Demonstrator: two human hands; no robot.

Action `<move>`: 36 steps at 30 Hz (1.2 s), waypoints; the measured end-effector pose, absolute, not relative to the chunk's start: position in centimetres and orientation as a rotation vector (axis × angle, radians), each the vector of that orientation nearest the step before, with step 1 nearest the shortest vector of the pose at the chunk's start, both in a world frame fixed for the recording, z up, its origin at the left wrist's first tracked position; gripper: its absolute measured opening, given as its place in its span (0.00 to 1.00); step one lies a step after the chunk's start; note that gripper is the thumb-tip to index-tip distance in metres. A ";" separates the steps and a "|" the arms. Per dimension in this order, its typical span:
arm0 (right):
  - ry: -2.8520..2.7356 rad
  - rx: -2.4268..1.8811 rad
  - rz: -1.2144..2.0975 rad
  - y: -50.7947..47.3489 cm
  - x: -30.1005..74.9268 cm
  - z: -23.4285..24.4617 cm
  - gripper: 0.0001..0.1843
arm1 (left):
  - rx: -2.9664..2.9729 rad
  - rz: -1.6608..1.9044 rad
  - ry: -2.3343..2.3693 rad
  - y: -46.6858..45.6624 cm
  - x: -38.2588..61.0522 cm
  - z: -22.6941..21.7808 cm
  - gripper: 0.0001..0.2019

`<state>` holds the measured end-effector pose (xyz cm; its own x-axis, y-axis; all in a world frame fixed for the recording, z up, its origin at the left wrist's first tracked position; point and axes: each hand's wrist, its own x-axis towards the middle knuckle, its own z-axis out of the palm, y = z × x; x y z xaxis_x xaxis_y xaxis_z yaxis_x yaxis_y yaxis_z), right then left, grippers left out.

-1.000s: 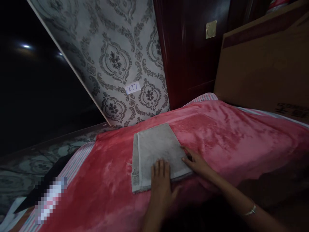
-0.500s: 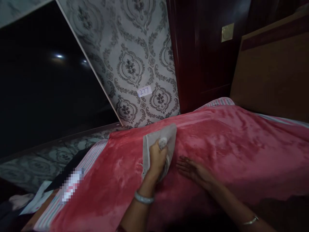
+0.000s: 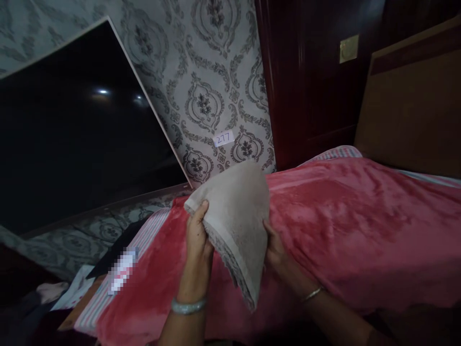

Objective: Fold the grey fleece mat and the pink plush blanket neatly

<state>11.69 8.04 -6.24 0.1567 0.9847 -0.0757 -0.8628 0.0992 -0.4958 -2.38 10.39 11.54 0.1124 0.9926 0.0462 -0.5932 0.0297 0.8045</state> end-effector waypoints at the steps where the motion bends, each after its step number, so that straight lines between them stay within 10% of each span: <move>1: -0.300 -0.522 1.389 8.2 13.0 -5.6 0.20 | 0.771 1.420 0.663 10.3 -3.1 11.3 0.13; 14: -0.494 -1.095 1.222 8.9 21.1 -5.9 0.22 | 0.401 0.997 0.993 9.4 -11.0 -4.7 0.07; 21: -0.480 -1.027 1.284 7.2 19.8 -6.5 0.20 | 0.747 0.822 1.052 14.5 -13.4 -3.7 0.04; 36: -0.601 -1.146 1.326 5.0 20.9 -7.1 0.20 | 1.141 0.605 0.994 14.5 -12.3 -4.7 0.29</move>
<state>20.95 4.96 -7.10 0.2106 0.9439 -0.2543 -0.4305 -0.1440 -0.8910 -12.33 14.48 -4.72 0.4599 0.8229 -0.3336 0.0815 0.3349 0.9387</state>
